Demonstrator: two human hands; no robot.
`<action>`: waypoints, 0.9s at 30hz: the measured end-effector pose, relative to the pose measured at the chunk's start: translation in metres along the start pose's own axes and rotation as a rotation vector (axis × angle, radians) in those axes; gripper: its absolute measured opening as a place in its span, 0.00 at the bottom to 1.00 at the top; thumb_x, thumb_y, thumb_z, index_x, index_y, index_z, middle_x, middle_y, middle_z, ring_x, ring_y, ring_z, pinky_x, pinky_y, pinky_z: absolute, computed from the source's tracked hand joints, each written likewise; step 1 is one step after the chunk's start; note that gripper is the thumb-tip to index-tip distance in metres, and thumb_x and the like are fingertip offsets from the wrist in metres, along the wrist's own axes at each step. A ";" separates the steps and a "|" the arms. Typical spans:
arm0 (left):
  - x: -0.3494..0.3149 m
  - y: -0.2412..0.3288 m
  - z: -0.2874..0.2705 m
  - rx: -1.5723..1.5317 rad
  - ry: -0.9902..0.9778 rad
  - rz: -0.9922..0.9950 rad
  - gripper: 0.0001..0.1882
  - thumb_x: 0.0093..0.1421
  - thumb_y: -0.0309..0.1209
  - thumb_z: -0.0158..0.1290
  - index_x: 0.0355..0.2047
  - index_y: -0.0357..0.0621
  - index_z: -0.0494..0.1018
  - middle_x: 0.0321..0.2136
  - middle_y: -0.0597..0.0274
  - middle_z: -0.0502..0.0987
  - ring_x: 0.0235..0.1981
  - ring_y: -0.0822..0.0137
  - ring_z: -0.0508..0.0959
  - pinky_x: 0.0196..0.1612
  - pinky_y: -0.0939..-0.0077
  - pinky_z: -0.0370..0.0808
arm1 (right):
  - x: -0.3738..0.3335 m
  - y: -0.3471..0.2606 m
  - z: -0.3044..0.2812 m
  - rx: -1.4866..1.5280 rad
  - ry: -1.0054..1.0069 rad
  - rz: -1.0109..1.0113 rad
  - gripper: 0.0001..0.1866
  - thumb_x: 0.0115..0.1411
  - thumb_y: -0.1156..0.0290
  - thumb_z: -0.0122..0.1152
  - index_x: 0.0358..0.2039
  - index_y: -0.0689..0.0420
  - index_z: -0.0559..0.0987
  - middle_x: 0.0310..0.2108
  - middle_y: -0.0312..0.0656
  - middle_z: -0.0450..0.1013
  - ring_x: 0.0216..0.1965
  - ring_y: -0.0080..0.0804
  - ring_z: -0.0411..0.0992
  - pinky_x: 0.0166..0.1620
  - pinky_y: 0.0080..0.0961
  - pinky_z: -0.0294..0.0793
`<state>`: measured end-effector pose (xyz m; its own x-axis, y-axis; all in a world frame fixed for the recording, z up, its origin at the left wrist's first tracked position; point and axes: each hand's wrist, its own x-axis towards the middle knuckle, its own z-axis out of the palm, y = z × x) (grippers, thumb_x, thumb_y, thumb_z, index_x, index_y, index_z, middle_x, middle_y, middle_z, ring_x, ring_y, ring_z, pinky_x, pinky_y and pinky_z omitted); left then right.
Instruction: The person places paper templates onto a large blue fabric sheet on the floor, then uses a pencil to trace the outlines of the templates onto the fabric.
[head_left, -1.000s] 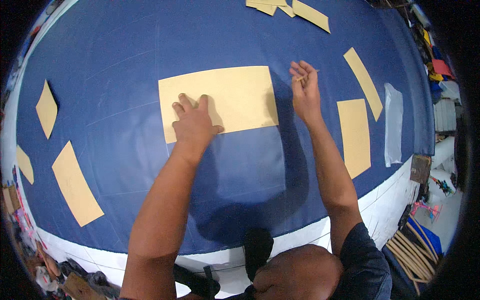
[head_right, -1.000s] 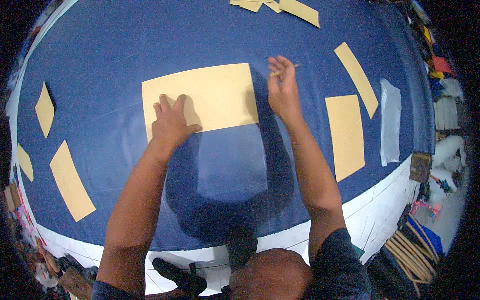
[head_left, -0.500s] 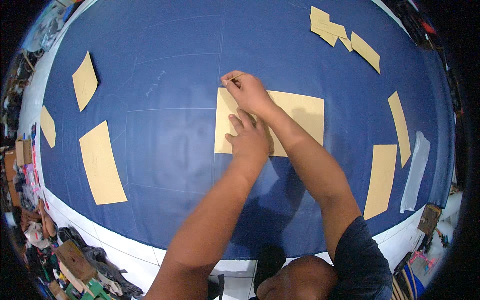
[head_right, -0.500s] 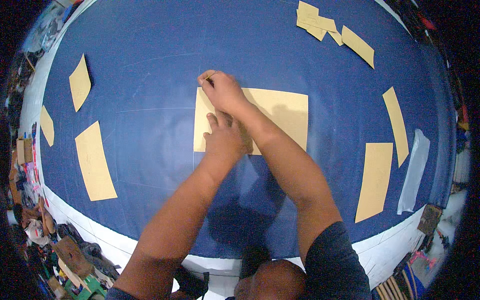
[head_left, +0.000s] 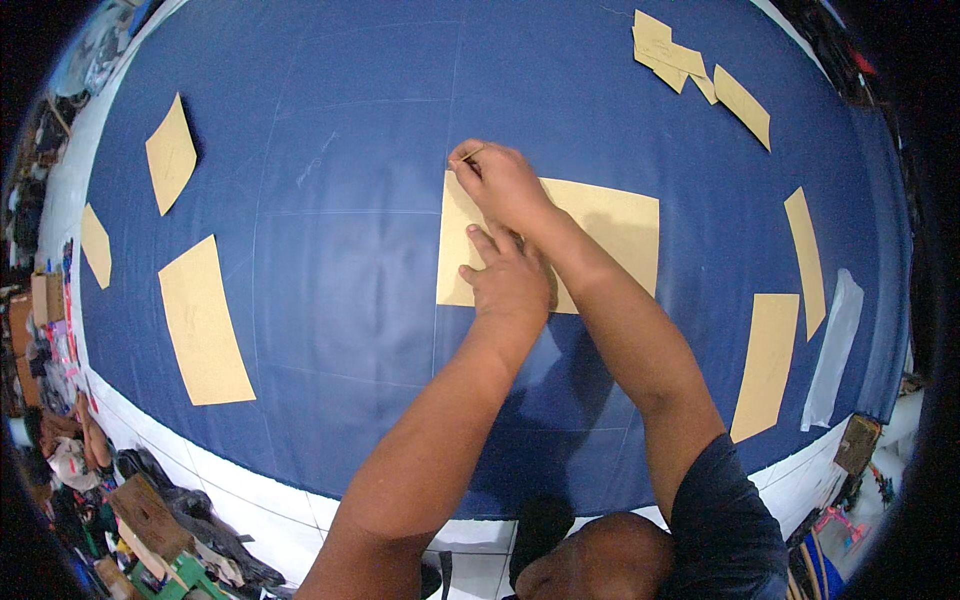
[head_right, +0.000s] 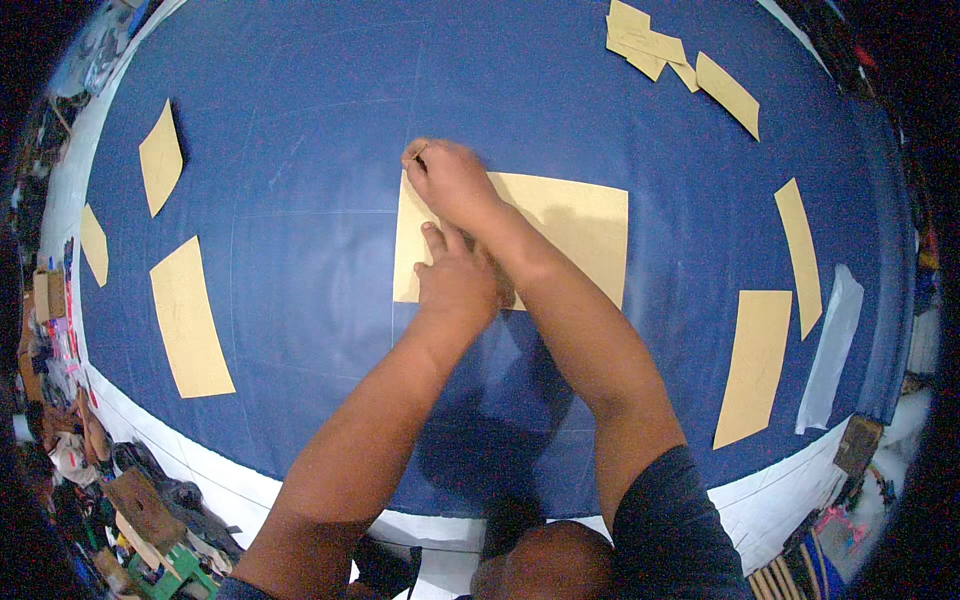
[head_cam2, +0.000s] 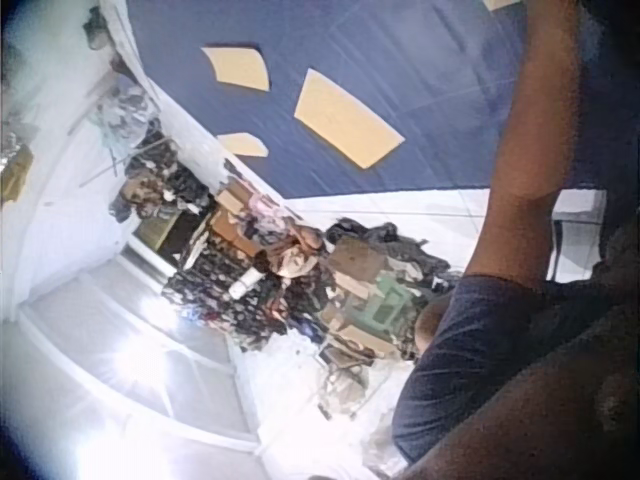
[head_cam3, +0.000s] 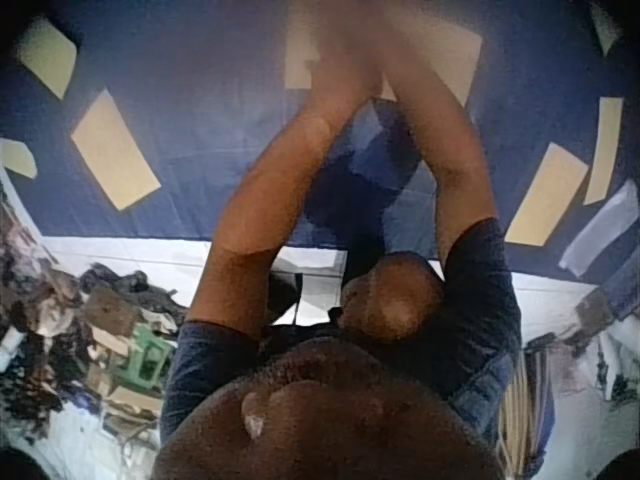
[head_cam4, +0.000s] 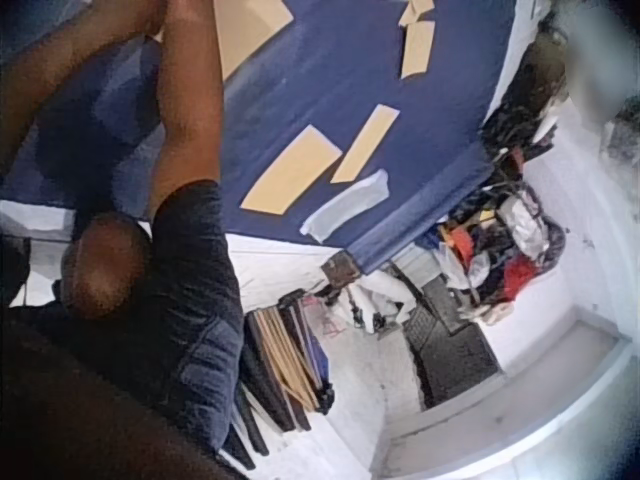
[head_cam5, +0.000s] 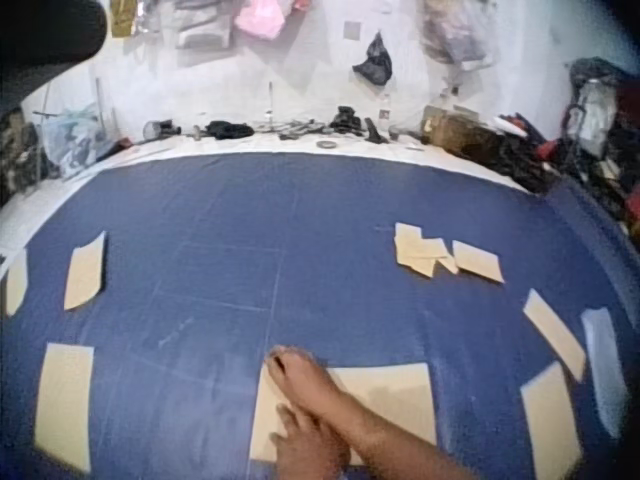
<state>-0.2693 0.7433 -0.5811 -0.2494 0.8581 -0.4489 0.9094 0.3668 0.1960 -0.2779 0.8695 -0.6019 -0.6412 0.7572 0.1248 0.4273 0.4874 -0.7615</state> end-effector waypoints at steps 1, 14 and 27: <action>-0.001 0.001 -0.004 -0.015 0.021 -0.007 0.40 0.62 0.44 0.56 0.71 0.46 0.57 0.72 0.35 0.46 0.72 0.28 0.48 0.61 0.30 0.68 | 0.000 0.000 -0.001 -0.028 -0.009 0.021 0.12 0.66 0.64 0.55 0.41 0.59 0.81 0.39 0.55 0.80 0.42 0.56 0.78 0.49 0.47 0.77; -0.013 0.003 -0.040 0.050 -0.076 0.078 0.58 0.49 0.48 0.72 0.74 0.61 0.48 0.69 0.23 0.47 0.68 0.22 0.54 0.57 0.42 0.76 | -0.086 0.072 -0.111 -0.117 0.208 0.235 0.11 0.67 0.67 0.57 0.42 0.61 0.79 0.35 0.55 0.80 0.37 0.53 0.80 0.41 0.43 0.77; 0.015 0.006 -0.024 0.449 0.120 0.534 0.59 0.47 0.50 0.72 0.74 0.59 0.50 0.69 0.37 0.55 0.67 0.42 0.64 0.59 0.54 0.77 | -0.122 0.127 -0.162 0.000 0.338 0.492 0.12 0.67 0.64 0.57 0.41 0.61 0.78 0.33 0.52 0.81 0.35 0.43 0.82 0.39 0.38 0.80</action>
<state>-0.2753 0.7667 -0.5656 0.2573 0.9227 -0.2871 0.9606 -0.2765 -0.0280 -0.0421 0.9094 -0.6114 -0.1294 0.9905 -0.0474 0.6225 0.0439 -0.7814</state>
